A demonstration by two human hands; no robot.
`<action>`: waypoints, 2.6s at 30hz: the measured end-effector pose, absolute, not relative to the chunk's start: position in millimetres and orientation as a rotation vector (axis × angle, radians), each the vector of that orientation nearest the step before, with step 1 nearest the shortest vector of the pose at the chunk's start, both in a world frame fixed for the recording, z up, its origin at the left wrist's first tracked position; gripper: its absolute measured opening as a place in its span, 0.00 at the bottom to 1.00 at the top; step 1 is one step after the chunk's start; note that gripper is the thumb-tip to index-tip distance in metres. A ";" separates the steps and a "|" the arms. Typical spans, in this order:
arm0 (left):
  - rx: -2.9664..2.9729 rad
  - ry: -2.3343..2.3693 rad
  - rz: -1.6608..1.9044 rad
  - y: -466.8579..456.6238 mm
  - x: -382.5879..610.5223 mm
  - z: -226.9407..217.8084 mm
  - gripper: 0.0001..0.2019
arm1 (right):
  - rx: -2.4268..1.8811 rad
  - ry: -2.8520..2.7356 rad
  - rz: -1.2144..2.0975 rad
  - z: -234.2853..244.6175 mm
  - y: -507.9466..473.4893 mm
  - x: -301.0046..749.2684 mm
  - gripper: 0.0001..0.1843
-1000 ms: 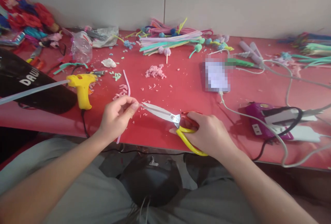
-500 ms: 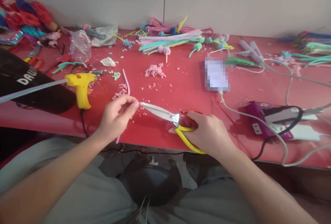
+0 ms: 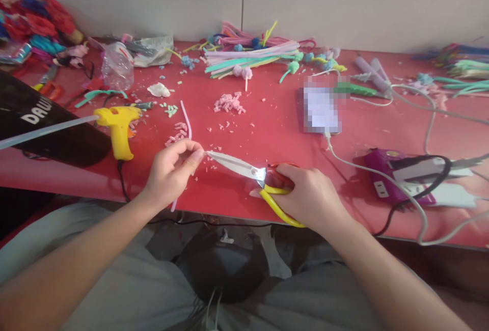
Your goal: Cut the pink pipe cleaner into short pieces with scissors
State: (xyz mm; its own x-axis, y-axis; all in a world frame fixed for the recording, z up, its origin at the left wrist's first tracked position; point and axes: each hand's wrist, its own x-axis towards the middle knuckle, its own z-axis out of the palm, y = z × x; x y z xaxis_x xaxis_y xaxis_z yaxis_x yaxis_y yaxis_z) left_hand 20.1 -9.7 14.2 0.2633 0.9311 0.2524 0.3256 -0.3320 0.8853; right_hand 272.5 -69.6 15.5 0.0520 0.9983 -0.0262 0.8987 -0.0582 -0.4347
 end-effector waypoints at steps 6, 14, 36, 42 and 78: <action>1.829 1.144 1.047 -10.3 20.3 14.5 0.09 | -2.051 -1.935 0.457 16.2 -69.3 273.0 0.35; 1.834 1.141 1.058 -10.2 20.5 14.1 0.08 | -2.048 -1.941 0.459 15.2 -68.5 272.9 0.34; 1.821 1.145 1.038 -10.2 21.0 14.5 0.09 | -2.059 -1.939 0.488 15.9 -69.0 273.6 0.35; 1.813 1.150 1.034 -10.6 20.1 14.0 0.09 | -2.059 -1.936 0.464 13.7 -69.0 275.3 0.34; 1.848 1.158 1.047 -10.9 19.4 12.4 0.09 | -2.087 -1.968 0.452 12.8 -71.7 275.4 0.33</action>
State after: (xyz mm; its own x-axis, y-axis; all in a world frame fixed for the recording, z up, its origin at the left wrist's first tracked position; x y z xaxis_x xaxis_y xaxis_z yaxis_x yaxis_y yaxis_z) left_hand 19.4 -10.9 12.4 0.2713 0.9261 0.2622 0.3540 -0.3493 0.8676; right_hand 275.4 -71.7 12.8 0.0464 0.9970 -0.0615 0.9239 -0.0662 -0.3770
